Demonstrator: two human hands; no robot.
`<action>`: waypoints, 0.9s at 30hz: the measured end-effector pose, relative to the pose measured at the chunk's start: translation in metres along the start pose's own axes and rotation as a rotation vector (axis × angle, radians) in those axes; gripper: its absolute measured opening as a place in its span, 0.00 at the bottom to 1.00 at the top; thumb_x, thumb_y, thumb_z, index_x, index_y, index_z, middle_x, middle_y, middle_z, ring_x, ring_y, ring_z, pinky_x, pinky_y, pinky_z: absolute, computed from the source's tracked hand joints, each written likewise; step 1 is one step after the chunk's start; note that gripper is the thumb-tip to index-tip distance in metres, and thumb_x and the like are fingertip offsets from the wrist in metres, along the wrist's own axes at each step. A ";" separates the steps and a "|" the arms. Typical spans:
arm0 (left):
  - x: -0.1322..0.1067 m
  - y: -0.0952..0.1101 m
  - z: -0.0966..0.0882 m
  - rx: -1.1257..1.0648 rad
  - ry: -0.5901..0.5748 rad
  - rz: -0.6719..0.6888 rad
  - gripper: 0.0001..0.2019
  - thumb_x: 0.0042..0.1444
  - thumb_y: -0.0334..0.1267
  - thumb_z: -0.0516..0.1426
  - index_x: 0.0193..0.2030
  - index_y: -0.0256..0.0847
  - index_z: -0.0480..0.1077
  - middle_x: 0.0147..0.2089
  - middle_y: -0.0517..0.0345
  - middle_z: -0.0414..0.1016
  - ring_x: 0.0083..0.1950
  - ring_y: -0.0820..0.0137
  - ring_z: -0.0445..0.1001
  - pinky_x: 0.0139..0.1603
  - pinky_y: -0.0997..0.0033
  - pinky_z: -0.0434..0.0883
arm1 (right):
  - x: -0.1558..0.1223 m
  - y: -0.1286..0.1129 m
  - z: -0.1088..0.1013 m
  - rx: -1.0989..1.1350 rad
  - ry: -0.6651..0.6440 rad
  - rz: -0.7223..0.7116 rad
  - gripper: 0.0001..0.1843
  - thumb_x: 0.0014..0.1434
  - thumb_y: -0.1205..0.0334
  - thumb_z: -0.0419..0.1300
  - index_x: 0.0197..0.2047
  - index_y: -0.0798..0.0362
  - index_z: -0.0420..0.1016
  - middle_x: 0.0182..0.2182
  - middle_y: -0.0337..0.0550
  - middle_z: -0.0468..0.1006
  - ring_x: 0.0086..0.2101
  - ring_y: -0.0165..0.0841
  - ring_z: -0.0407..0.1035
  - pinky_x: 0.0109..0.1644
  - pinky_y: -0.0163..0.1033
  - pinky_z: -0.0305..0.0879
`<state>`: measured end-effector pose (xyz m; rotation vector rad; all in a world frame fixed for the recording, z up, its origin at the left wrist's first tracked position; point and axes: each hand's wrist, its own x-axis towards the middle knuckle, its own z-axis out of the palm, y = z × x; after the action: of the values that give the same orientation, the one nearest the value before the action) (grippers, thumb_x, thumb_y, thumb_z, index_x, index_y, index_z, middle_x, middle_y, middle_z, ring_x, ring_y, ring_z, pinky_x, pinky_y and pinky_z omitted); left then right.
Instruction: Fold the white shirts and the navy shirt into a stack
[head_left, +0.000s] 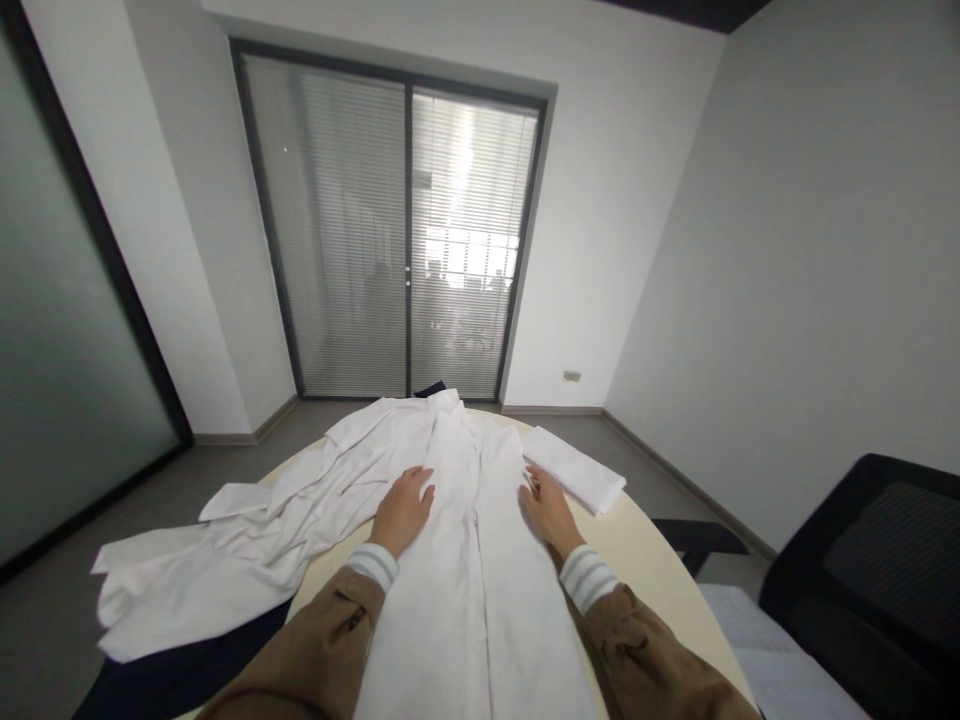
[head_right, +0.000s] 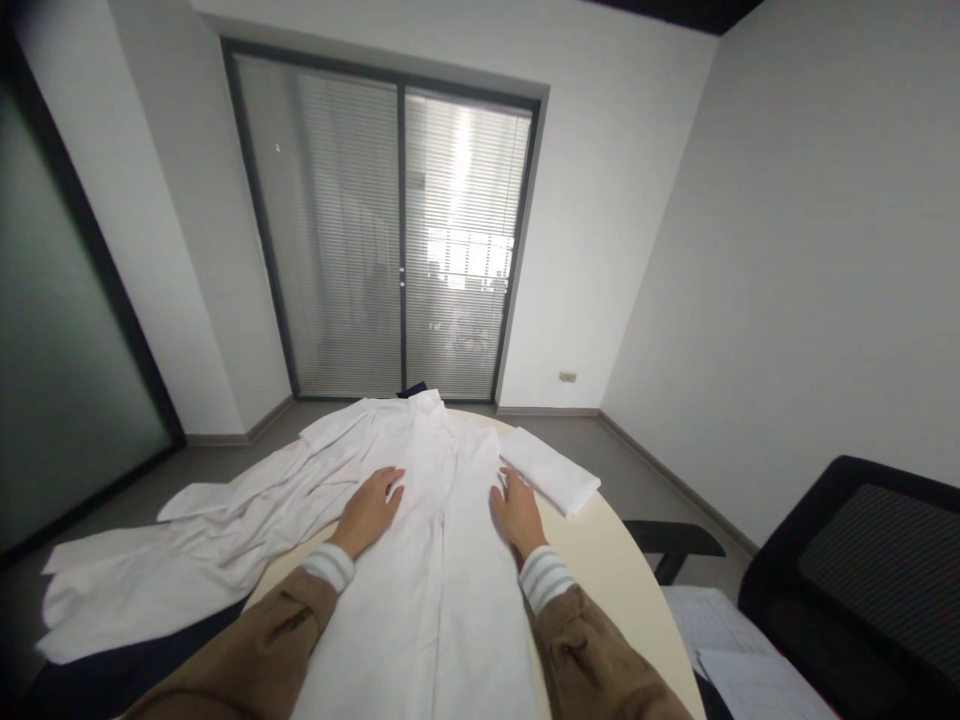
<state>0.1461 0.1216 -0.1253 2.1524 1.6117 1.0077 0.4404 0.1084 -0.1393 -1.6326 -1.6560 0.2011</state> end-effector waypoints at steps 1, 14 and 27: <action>0.004 -0.002 0.001 -0.046 0.001 -0.011 0.18 0.63 0.35 0.52 0.58 0.38 0.71 0.62 0.46 0.68 0.61 0.59 0.68 0.65 0.56 0.63 | 0.005 0.005 0.002 -0.004 -0.007 0.017 0.24 0.60 0.58 0.52 0.58 0.57 0.68 0.41 0.52 0.78 0.42 0.44 0.73 0.51 0.54 0.67; 0.046 -0.010 0.001 -0.506 -0.084 -0.242 0.19 0.56 0.34 0.57 0.54 0.32 0.75 0.55 0.45 0.77 0.55 0.58 0.75 0.55 0.58 0.74 | 0.056 0.023 0.024 0.200 -0.034 0.151 0.26 0.49 0.63 0.55 0.52 0.58 0.77 0.37 0.48 0.80 0.34 0.38 0.72 0.47 0.46 0.68; 0.041 0.023 -0.013 -1.030 -0.026 -0.291 0.14 0.54 0.31 0.61 0.49 0.37 0.76 0.57 0.49 0.73 0.49 0.69 0.75 0.51 0.70 0.76 | 0.063 -0.030 -0.015 0.530 -0.038 0.093 0.20 0.49 0.55 0.65 0.45 0.52 0.81 0.45 0.47 0.81 0.46 0.40 0.71 0.56 0.46 0.62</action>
<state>0.1598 0.1491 -0.0878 1.1908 0.9748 1.2955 0.4344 0.1548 -0.0847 -1.3022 -1.3979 0.6620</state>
